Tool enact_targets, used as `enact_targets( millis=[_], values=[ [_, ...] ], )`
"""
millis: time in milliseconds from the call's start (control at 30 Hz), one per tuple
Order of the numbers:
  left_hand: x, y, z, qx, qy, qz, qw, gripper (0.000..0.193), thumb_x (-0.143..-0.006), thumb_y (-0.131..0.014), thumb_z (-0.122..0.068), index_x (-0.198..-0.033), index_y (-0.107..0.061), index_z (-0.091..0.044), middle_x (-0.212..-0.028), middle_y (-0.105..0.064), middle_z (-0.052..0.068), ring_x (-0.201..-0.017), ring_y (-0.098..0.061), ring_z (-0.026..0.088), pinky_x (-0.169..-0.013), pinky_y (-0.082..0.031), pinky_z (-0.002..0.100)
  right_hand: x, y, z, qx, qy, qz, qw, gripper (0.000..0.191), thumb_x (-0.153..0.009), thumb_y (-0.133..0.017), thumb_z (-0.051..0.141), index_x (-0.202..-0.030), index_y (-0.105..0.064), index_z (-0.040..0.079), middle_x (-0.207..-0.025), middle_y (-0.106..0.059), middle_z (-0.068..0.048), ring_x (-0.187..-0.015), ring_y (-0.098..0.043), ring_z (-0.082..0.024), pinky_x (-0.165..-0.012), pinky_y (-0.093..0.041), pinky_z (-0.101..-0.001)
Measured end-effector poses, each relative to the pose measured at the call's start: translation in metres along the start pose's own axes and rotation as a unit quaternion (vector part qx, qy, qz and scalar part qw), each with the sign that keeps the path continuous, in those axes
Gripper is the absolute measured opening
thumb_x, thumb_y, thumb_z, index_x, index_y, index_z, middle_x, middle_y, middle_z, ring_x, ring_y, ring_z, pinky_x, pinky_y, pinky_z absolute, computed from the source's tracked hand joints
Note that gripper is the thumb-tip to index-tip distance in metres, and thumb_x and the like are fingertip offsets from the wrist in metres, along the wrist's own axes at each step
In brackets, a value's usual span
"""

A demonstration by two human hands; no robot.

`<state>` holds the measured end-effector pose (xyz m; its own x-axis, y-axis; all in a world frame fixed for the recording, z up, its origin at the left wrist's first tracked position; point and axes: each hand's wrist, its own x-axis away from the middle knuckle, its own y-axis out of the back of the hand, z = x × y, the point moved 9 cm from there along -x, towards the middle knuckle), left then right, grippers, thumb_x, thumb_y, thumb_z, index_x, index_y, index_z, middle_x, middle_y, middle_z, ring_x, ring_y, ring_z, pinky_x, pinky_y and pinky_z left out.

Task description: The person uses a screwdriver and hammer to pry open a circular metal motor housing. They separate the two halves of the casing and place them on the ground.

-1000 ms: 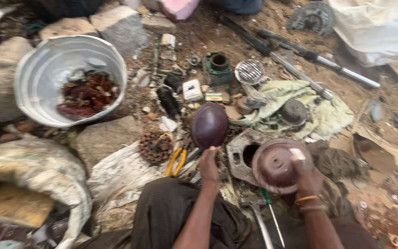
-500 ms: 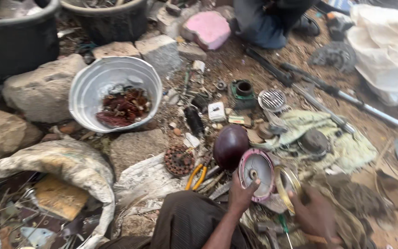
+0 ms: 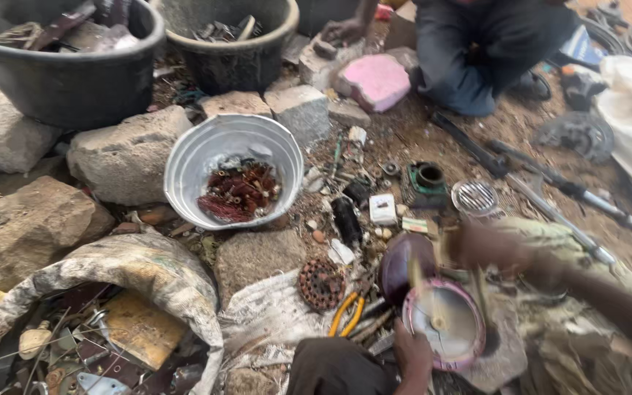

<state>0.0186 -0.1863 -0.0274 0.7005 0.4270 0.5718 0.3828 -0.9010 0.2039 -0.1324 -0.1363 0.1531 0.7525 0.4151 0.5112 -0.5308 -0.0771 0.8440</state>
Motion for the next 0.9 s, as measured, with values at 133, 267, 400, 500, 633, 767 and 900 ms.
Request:
enact_targets(
  millis=[133,267,400,500,633,767,900],
  values=[
    [0.003,0.002,-0.003,0.045,0.008,-0.004,0.999,0.055,-0.086,-0.06,-0.012,-0.14,-0.048,-0.004,-0.131,-0.063,0.023,-0.123,-0.061,0.04,-0.106,-0.046,0.045,0.006,0.248,0.063,-0.042,0.061,-0.328,0.942,0.037,-0.098,-0.07,0.038,-0.115,-0.073,0.005,-0.093,-0.074,-0.015,-0.074,-0.072,-0.024,-0.067,-0.059,-0.0396],
    [0.003,0.002,-0.007,0.043,0.033,0.016,0.998,0.051,-0.085,-0.058,-0.01,-0.135,-0.053,-0.007,-0.127,-0.067,0.02,-0.12,-0.065,0.037,-0.104,-0.048,0.044,0.042,0.267,0.128,-0.061,0.335,-0.413,0.844,0.031,-0.1,-0.073,0.029,-0.114,-0.071,0.002,-0.097,-0.074,-0.017,-0.082,-0.072,-0.025,-0.07,-0.059,-0.0383],
    [0.002,-0.005,0.0,0.048,0.065,0.038,0.996,0.047,-0.086,-0.056,-0.01,-0.132,-0.053,-0.008,-0.124,-0.07,0.018,-0.115,-0.07,0.035,-0.102,-0.05,0.044,0.08,0.082,0.095,-0.168,0.362,-0.358,0.844,0.028,-0.091,-0.073,0.018,-0.117,-0.068,0.009,-0.096,-0.076,-0.012,-0.083,-0.077,-0.023,-0.073,-0.062,-0.0334],
    [-0.003,-0.013,0.011,0.058,0.066,0.026,0.996,0.051,-0.087,-0.057,-0.01,-0.137,-0.047,-0.008,-0.127,-0.066,0.019,-0.114,-0.07,0.035,-0.103,-0.051,0.044,0.074,-0.096,-0.015,-0.306,-0.009,-0.203,0.93,0.034,-0.083,-0.078,0.032,-0.11,-0.081,0.012,-0.088,-0.082,-0.008,-0.075,-0.08,-0.018,-0.071,-0.061,-0.0324],
    [-0.014,-0.025,0.026,0.009,0.034,0.0,0.999,0.052,-0.087,-0.061,-0.013,-0.137,-0.051,-0.007,-0.127,-0.067,0.021,-0.115,-0.067,0.037,-0.103,-0.051,0.045,0.123,-0.254,-0.129,-0.414,-0.251,-0.18,0.856,0.037,-0.081,-0.08,0.027,-0.111,-0.08,0.004,-0.093,-0.08,-0.01,-0.084,-0.078,-0.019,-0.079,-0.059,-0.0332],
    [-0.019,-0.034,0.029,0.02,-0.043,0.001,0.999,0.061,-0.082,-0.067,-0.011,-0.14,-0.049,-0.007,-0.124,-0.067,0.021,-0.113,-0.066,0.036,-0.1,-0.051,0.044,0.177,-0.319,-0.194,-0.376,-0.314,-0.162,0.857,0.04,-0.082,-0.08,0.027,-0.114,-0.079,0.003,-0.097,-0.082,-0.01,-0.09,-0.077,-0.018,-0.083,-0.058,-0.0331],
    [-0.009,-0.052,0.016,0.22,-0.143,0.129,0.956,0.043,-0.081,-0.061,-0.001,-0.123,-0.063,0.003,-0.107,-0.074,0.014,-0.094,-0.07,0.023,-0.087,-0.057,0.035,0.221,-0.312,-0.202,-0.416,-0.234,-0.263,0.839,0.043,-0.084,-0.08,0.027,-0.118,-0.078,0.002,-0.102,-0.083,-0.01,-0.096,-0.075,-0.018,-0.088,-0.057,-0.033]
  ],
)
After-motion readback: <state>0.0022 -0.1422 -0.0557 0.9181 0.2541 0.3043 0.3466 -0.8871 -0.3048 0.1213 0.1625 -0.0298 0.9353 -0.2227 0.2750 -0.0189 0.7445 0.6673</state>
